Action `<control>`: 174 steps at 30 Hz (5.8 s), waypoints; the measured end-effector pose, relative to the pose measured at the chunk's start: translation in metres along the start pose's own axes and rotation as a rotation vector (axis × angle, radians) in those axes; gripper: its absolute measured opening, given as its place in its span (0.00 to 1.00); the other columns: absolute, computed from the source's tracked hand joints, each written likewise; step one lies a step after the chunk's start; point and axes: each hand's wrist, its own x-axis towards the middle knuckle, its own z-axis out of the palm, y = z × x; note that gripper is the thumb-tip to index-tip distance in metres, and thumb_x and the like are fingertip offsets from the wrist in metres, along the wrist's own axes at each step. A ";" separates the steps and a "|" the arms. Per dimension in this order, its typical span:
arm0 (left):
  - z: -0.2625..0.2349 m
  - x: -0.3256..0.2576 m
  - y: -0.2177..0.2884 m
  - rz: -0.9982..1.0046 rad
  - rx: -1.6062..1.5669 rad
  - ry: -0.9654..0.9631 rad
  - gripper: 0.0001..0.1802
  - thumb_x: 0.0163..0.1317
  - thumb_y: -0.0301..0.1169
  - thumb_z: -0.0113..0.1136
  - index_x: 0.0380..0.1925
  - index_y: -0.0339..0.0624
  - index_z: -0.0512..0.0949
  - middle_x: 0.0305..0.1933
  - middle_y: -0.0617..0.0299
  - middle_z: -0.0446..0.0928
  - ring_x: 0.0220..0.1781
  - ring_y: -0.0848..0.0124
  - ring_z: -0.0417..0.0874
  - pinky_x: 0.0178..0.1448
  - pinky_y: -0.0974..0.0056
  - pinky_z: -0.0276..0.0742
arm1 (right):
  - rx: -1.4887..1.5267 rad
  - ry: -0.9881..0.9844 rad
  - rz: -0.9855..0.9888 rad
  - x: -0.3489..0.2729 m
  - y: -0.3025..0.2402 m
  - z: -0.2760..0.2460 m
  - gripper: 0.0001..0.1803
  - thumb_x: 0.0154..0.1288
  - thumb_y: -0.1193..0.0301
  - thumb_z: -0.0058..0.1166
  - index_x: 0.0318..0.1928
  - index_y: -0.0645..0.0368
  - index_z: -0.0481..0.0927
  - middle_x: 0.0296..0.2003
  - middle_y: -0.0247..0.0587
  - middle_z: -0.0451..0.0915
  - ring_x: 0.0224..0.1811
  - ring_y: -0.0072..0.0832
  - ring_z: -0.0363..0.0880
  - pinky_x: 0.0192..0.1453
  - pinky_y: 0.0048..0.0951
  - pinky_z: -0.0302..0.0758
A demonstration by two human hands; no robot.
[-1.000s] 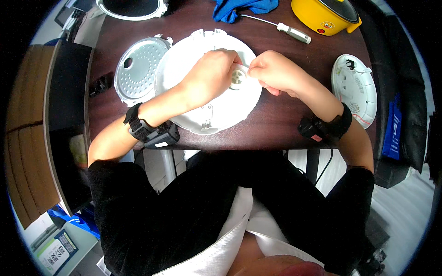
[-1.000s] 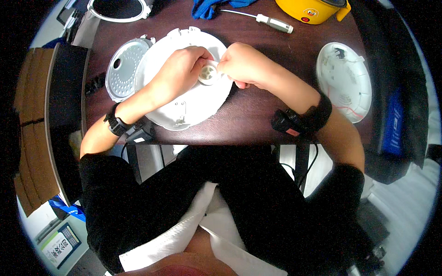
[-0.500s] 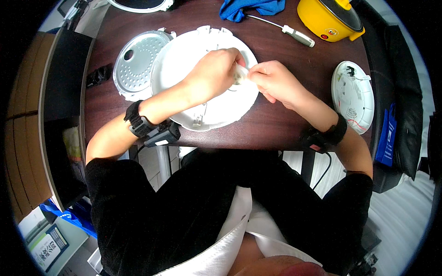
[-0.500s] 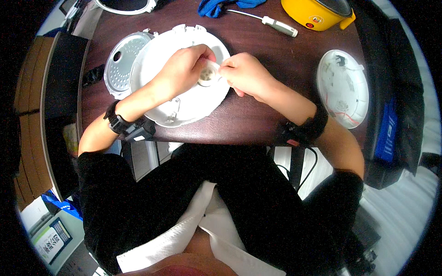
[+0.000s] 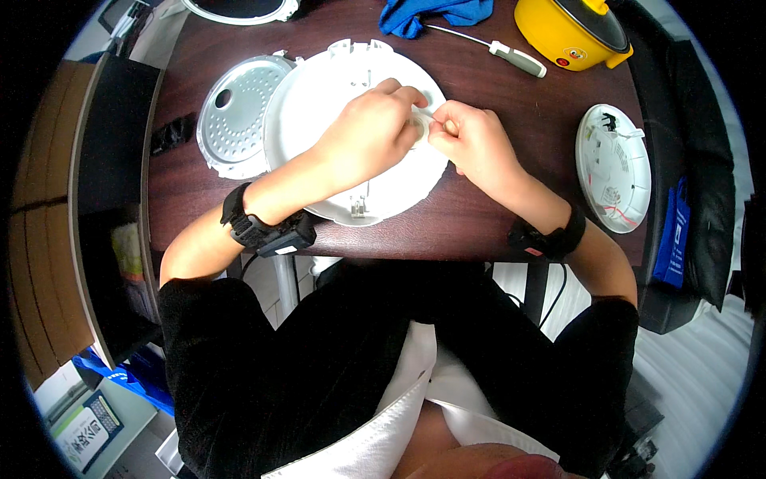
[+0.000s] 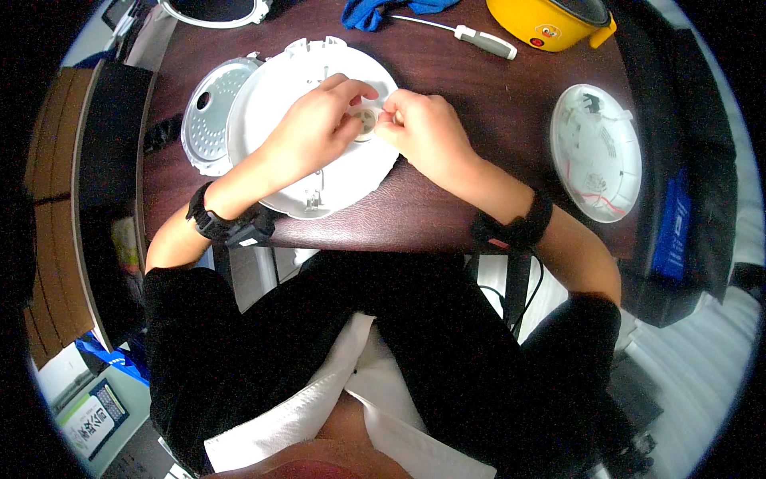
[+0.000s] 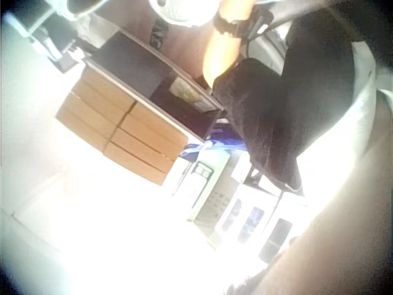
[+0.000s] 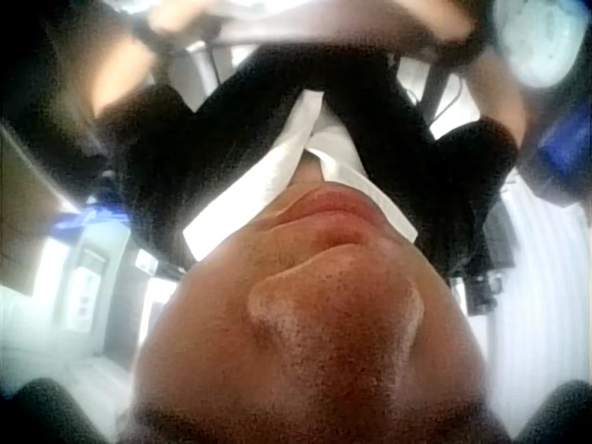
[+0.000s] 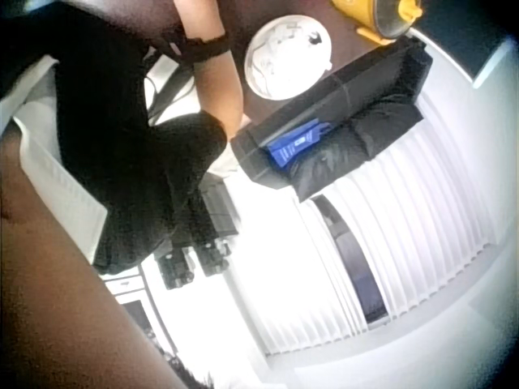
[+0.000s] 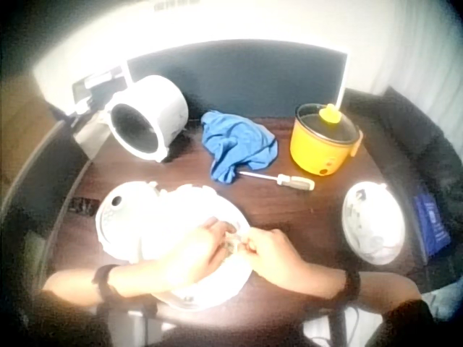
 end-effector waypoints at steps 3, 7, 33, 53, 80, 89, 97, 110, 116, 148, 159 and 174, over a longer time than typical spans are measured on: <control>-0.005 0.001 0.001 0.049 -0.024 -0.081 0.16 0.53 0.27 0.58 0.43 0.36 0.75 0.39 0.49 0.74 0.38 0.54 0.78 0.45 0.58 0.75 | 0.122 -0.016 0.065 -0.003 -0.004 0.001 0.06 0.58 0.73 0.55 0.31 0.64 0.76 0.14 0.45 0.76 0.13 0.26 0.77 0.19 0.27 0.71; -0.005 0.004 -0.006 0.112 -0.034 -0.135 0.17 0.51 0.30 0.62 0.42 0.36 0.75 0.37 0.49 0.73 0.37 0.56 0.78 0.44 0.59 0.74 | 0.182 -0.066 0.106 -0.003 -0.013 -0.006 0.07 0.59 0.73 0.55 0.31 0.65 0.76 0.15 0.42 0.77 0.13 0.21 0.75 0.17 0.23 0.70; -0.046 -0.015 0.034 -0.283 -1.707 -0.053 0.13 0.65 0.35 0.54 0.38 0.35 0.79 0.31 0.66 0.75 0.30 0.80 0.69 0.35 0.74 0.66 | 1.344 -0.658 0.060 0.000 -0.054 -0.051 0.10 0.68 0.68 0.46 0.40 0.62 0.75 0.12 0.22 0.63 0.08 0.09 0.57 0.13 0.16 0.57; -0.047 0.005 0.026 -0.148 -1.276 -0.092 0.12 0.67 0.35 0.52 0.41 0.37 0.76 0.37 0.65 0.76 0.32 0.80 0.72 0.39 0.76 0.70 | 1.452 -0.713 0.024 0.027 -0.038 -0.065 0.14 0.69 0.70 0.41 0.52 0.60 0.72 0.10 0.19 0.56 0.06 0.10 0.55 0.12 0.16 0.59; -0.036 -0.012 -0.010 -0.465 -1.109 -0.110 0.18 0.62 0.17 0.47 0.53 0.34 0.69 0.44 0.55 0.76 0.46 0.69 0.80 0.51 0.70 0.77 | 0.484 -0.451 0.255 0.029 -0.025 -0.035 0.17 0.68 0.67 0.45 0.47 0.71 0.75 0.13 0.28 0.67 0.09 0.14 0.63 0.14 0.16 0.61; -0.041 -0.010 -0.013 -0.140 -0.313 -0.130 0.19 0.53 0.22 0.60 0.47 0.42 0.75 0.43 0.59 0.76 0.43 0.70 0.79 0.43 0.66 0.76 | 0.361 -0.412 0.294 0.025 -0.014 -0.024 0.15 0.65 0.66 0.51 0.36 0.70 0.79 0.16 0.33 0.74 0.10 0.15 0.67 0.14 0.18 0.62; -0.026 -0.006 0.004 0.096 0.077 -0.128 0.23 0.48 0.27 0.66 0.47 0.40 0.75 0.45 0.54 0.75 0.48 0.58 0.78 0.51 0.60 0.76 | 0.129 -0.345 0.198 0.019 -0.015 -0.024 0.14 0.62 0.65 0.53 0.36 0.67 0.80 0.14 0.38 0.75 0.11 0.21 0.72 0.14 0.23 0.68; -0.028 -0.008 0.014 -0.049 0.033 -0.133 0.23 0.49 0.27 0.65 0.47 0.35 0.74 0.44 0.53 0.74 0.44 0.58 0.80 0.47 0.61 0.78 | 0.540 -0.609 0.568 0.018 0.011 -0.034 0.17 0.65 0.69 0.35 0.43 0.74 0.68 0.29 0.49 0.75 0.23 0.33 0.80 0.16 0.28 0.74; -0.030 -0.017 0.009 -0.100 0.038 -0.106 0.24 0.49 0.29 0.66 0.46 0.33 0.73 0.42 0.52 0.74 0.41 0.59 0.80 0.45 0.62 0.76 | 0.728 -0.674 0.567 0.015 0.015 -0.019 0.14 0.65 0.70 0.41 0.44 0.71 0.68 0.29 0.47 0.74 0.22 0.32 0.81 0.17 0.27 0.76; -0.024 -0.030 0.004 0.055 0.135 0.006 0.26 0.46 0.30 0.69 0.47 0.34 0.76 0.42 0.54 0.74 0.42 0.60 0.79 0.44 0.62 0.78 | 1.119 -0.534 0.326 0.006 0.015 0.001 0.25 0.63 0.73 0.41 0.60 0.69 0.62 0.49 0.52 0.72 0.50 0.34 0.76 0.48 0.35 0.79; -0.020 -0.030 0.009 0.098 0.160 -0.021 0.27 0.49 0.32 0.68 0.50 0.34 0.74 0.43 0.52 0.73 0.41 0.60 0.78 0.44 0.62 0.77 | 0.934 -0.308 0.263 0.000 0.007 0.016 0.24 0.64 0.61 0.53 0.52 0.69 0.71 0.41 0.46 0.79 0.40 0.27 0.80 0.40 0.26 0.80; -0.029 -0.029 0.012 0.000 0.118 -0.161 0.21 0.51 0.29 0.65 0.46 0.35 0.75 0.43 0.55 0.73 0.39 0.60 0.79 0.40 0.61 0.78 | 0.917 -0.275 0.246 0.001 0.015 0.019 0.24 0.66 0.58 0.50 0.50 0.67 0.74 0.38 0.41 0.80 0.38 0.23 0.80 0.40 0.24 0.78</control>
